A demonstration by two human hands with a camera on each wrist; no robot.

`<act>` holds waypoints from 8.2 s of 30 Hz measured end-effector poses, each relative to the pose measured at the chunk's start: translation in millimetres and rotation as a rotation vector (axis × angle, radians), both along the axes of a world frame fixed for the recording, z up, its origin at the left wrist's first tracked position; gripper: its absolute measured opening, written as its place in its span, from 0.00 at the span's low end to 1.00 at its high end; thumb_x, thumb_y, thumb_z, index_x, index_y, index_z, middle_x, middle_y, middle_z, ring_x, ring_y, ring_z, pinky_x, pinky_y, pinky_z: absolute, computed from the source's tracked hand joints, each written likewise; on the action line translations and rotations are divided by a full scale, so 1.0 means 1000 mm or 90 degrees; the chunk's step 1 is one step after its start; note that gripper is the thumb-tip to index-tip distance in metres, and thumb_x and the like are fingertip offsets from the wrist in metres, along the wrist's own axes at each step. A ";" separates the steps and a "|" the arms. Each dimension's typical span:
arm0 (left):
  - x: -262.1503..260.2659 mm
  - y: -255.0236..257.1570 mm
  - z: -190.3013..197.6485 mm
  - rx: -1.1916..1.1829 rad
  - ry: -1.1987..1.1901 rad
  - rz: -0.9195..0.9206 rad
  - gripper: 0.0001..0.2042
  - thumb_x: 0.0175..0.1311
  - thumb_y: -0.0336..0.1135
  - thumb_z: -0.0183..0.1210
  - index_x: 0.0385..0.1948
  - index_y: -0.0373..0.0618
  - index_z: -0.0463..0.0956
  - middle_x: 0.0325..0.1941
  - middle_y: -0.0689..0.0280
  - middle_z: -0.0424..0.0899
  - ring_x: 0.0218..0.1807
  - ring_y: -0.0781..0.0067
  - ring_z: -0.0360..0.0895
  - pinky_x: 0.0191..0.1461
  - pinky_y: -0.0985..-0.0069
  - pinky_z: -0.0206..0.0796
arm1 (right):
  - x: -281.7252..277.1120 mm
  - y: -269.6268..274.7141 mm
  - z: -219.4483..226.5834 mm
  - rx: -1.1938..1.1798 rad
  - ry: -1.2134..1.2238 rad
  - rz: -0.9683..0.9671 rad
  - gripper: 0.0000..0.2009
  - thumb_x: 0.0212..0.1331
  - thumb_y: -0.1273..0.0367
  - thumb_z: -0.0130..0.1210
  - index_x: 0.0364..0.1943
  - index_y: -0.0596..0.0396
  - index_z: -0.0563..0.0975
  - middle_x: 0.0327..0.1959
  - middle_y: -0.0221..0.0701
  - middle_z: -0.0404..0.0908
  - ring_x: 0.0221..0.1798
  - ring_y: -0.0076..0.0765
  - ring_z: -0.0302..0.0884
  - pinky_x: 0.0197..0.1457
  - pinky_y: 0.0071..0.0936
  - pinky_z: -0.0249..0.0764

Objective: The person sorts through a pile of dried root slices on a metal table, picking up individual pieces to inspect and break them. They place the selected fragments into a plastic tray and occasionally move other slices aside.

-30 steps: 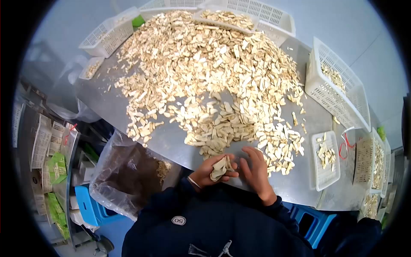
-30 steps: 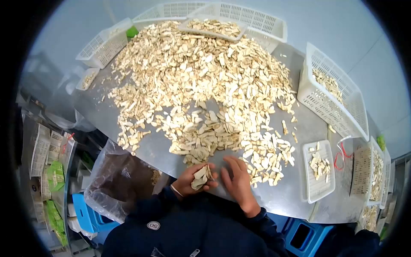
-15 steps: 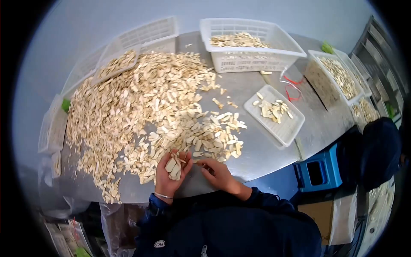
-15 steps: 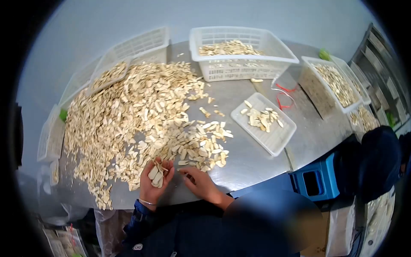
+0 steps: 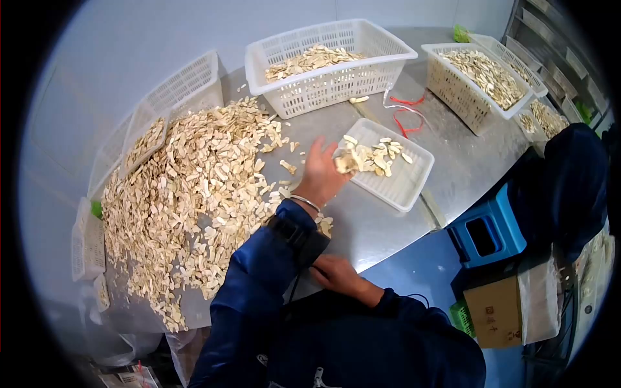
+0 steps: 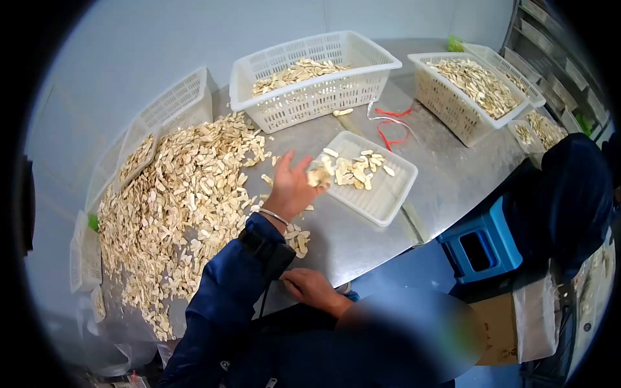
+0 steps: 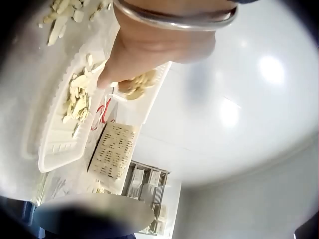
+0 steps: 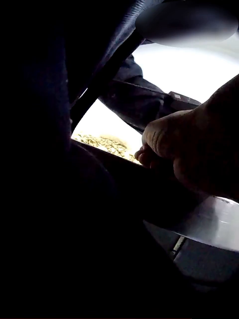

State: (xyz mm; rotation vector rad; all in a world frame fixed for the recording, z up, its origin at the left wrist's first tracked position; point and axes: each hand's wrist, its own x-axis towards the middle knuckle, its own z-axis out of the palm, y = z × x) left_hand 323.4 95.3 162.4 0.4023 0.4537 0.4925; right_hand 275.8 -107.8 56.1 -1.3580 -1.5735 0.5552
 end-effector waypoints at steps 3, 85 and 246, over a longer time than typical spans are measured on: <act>-0.004 0.001 -0.008 0.059 0.130 -0.052 0.39 0.75 0.57 0.45 0.76 0.38 0.43 0.75 0.43 0.57 0.74 0.46 0.59 0.78 0.54 0.48 | 0.007 0.001 0.003 0.014 0.010 0.012 0.08 0.62 0.72 0.57 0.44 0.57 0.79 0.34 0.42 0.82 0.38 0.53 0.81 0.42 0.44 0.77; -0.395 -0.091 -0.100 0.524 0.658 0.599 0.01 0.61 0.22 0.63 0.30 0.38 0.80 0.28 0.70 0.76 0.27 0.87 0.70 0.30 0.84 0.62 | -0.200 0.160 -0.006 -0.426 0.522 0.335 0.07 0.66 0.69 0.60 0.42 0.58 0.78 0.34 0.24 0.82 0.34 0.16 0.78 0.36 0.16 0.73; -0.486 0.156 0.069 0.741 0.769 0.380 0.22 0.66 0.34 0.61 0.60 0.35 0.73 0.45 0.62 0.86 0.45 0.74 0.83 0.48 0.76 0.77 | -0.183 0.160 0.000 -0.606 0.759 0.419 0.06 0.71 0.71 0.50 0.47 0.52 0.75 0.27 0.23 0.71 0.18 0.16 0.55 0.19 0.15 0.52</act>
